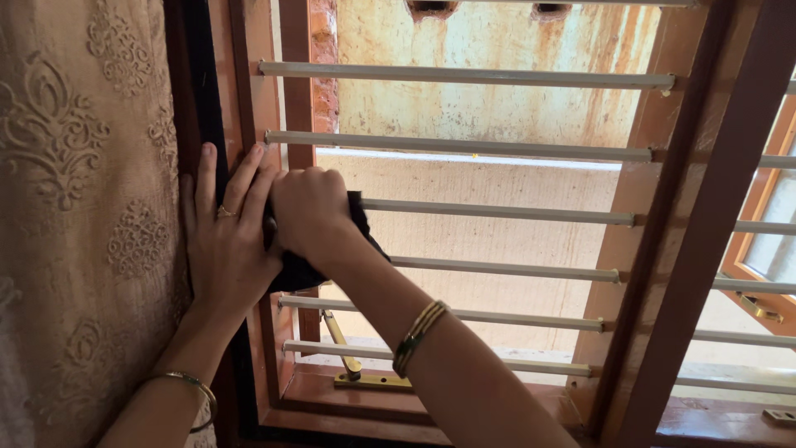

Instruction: The person wipes the wooden window frame and metal security bars with a black cloth. They move the cloth along the vertical and horizontal bars, then along the frame edges, while occasionally steadying the window with the other hand.

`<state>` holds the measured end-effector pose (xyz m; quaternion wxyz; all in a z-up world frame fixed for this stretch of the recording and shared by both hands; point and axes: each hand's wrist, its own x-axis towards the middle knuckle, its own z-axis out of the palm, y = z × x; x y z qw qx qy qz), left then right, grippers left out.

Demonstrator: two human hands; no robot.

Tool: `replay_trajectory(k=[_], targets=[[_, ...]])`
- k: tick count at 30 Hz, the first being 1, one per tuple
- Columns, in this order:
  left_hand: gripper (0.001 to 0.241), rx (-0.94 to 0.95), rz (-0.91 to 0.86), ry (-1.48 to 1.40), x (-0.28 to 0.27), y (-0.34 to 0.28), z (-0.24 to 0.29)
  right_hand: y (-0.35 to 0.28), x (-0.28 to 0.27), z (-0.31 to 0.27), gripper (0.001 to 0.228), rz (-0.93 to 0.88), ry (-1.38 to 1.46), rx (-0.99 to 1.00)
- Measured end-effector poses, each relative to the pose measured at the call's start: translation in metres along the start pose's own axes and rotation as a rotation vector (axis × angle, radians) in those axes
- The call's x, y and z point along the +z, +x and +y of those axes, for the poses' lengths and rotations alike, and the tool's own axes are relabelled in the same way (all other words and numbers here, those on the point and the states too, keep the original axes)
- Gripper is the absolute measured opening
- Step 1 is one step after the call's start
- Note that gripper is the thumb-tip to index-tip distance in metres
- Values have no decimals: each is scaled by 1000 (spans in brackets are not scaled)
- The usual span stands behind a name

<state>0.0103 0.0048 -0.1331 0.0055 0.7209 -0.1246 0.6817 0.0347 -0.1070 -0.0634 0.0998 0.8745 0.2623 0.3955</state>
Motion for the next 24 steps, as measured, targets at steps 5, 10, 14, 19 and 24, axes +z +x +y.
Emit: replay_trajectory(k=[5, 10, 14, 19, 24], targets=[[62, 54, 26, -49, -5, -4, -4, -16, 6, 19, 36, 83, 141, 61], [50, 58, 14, -60, -9, -3, -3, -100, 5, 112, 15, 289, -20, 91], [46, 50, 3, -66, -12, -2, 1, -179, -20, 197, 29, 229, -188, 269], [47, 32, -2, -85, -14, -1, 5, -224, -26, 207, 46, 425, -369, 332], [47, 11, -10, -4, -13, -1, 7, -220, -9, 198, 36, 496, -449, 429]])
